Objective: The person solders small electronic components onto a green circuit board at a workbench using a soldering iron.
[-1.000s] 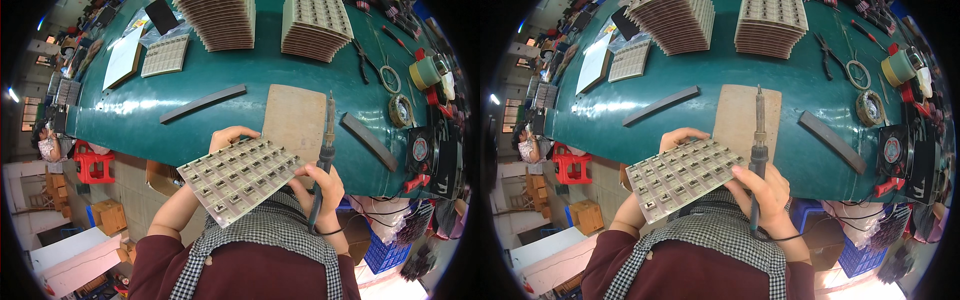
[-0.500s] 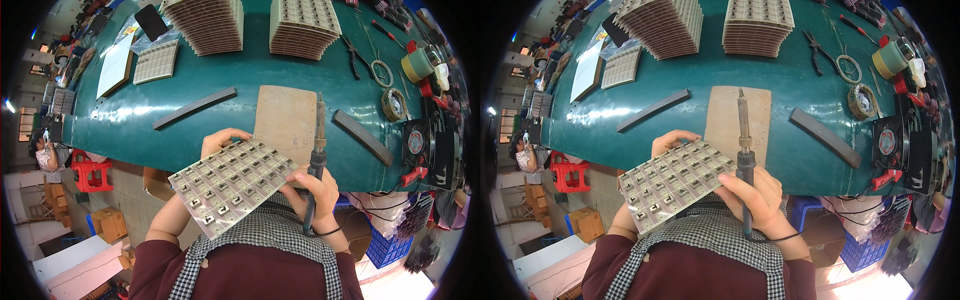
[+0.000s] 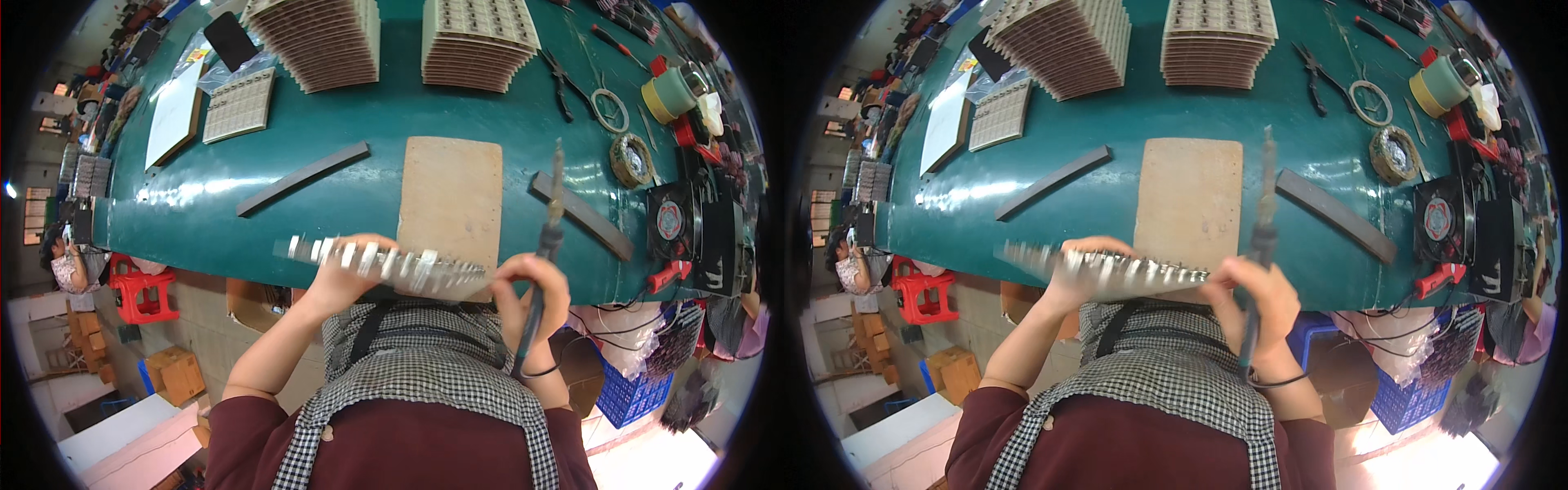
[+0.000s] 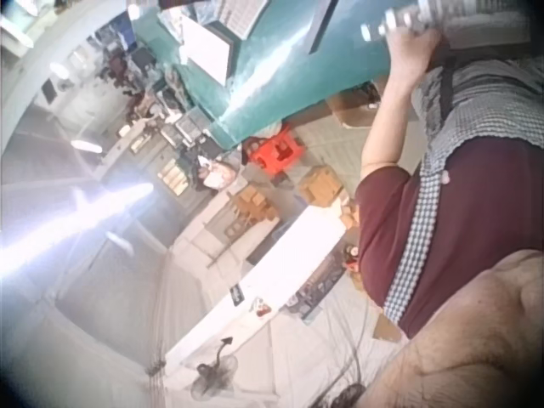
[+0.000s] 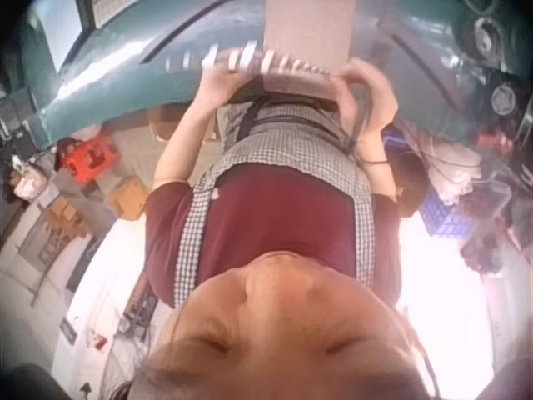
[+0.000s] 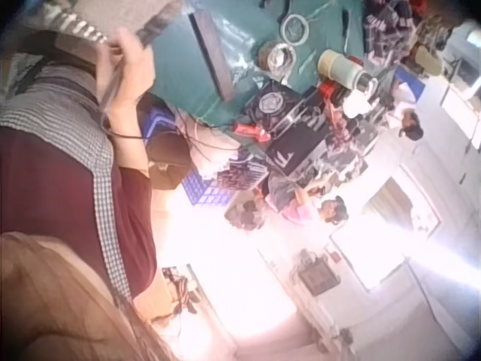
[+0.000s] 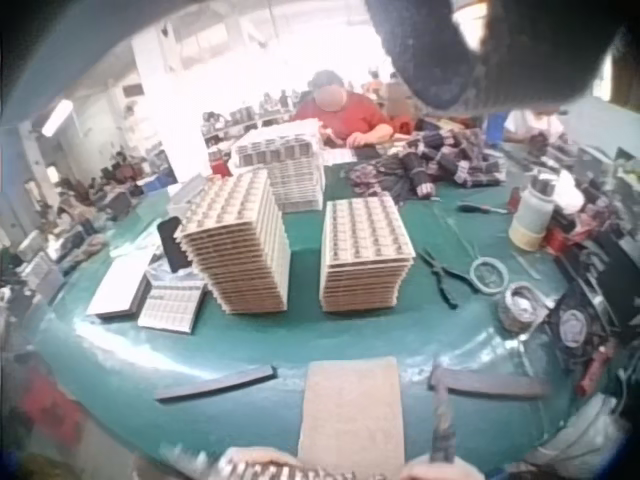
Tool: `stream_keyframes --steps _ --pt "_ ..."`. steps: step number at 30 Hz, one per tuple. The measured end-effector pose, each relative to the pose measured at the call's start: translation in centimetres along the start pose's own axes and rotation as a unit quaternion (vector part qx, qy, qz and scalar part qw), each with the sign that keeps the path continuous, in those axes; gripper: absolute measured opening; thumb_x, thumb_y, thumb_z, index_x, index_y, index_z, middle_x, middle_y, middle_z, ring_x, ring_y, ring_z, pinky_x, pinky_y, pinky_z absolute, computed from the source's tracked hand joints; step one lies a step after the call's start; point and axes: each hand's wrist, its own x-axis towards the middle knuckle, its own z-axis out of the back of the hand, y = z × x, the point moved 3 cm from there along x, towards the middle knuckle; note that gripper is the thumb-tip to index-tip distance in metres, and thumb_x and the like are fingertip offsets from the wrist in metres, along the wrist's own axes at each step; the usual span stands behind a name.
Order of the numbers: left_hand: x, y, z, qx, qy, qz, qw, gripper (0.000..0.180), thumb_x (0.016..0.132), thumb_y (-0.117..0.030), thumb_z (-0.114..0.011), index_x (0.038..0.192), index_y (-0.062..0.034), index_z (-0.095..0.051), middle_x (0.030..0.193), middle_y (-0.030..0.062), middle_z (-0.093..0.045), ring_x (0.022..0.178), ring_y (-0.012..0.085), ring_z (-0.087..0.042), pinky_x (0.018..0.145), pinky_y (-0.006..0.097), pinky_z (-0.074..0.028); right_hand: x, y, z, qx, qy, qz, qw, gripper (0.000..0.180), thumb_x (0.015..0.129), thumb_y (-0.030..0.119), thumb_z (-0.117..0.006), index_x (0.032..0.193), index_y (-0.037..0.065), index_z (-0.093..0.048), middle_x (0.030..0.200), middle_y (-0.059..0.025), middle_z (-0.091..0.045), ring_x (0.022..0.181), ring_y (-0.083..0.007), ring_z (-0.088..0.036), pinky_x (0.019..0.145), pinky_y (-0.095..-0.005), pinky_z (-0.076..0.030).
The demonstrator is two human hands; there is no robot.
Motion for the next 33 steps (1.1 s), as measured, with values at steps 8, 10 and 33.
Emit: stream_keyframes --steps 8,10,33 --pt "-3.3 0.0 -5.2 -0.305 0.080 0.272 0.909 0.015 0.082 -0.006 -0.059 0.091 0.0056 -0.063 0.080 0.0077 -0.066 0.039 0.0002 -0.027 0.035 0.018 -0.019 1.8 -4.1 0.6 -0.055 0.059 -0.279 0.957 0.029 0.074 -0.003 -0.065 0.101 0.004 -0.056 0.074 -0.0052 -0.061 0.066 -0.0101 -0.058 0.061 -0.0228 -0.047" --pt "-3.4 0.2 -5.7 -0.325 0.078 0.305 0.892 0.015 0.082 -0.006 -0.059 0.091 0.0053 -0.063 0.078 0.0068 -0.065 0.039 0.0005 -0.027 0.034 0.018 -0.018 1.6 -4.5 0.6 -0.065 0.090 -0.296 0.949 0.030 0.074 -0.003 -0.066 0.101 0.004 -0.056 0.075 -0.0055 -0.061 0.067 -0.0100 -0.058 0.062 -0.0236 -0.047" --pt "-2.5 -1.1 -6.5 -0.281 0.035 0.343 0.896 0.011 0.080 -0.005 -0.060 0.086 0.0035 -0.063 0.062 -0.0001 -0.056 0.040 0.0008 -0.028 0.037 0.019 -0.017 -3.2 2.9 4.8 -0.016 0.156 -0.214 0.964 0.021 0.074 0.014 -0.053 0.078 -0.004 -0.064 0.062 -0.0129 -0.061 0.053 -0.0231 -0.059 0.050 -0.0305 -0.047"
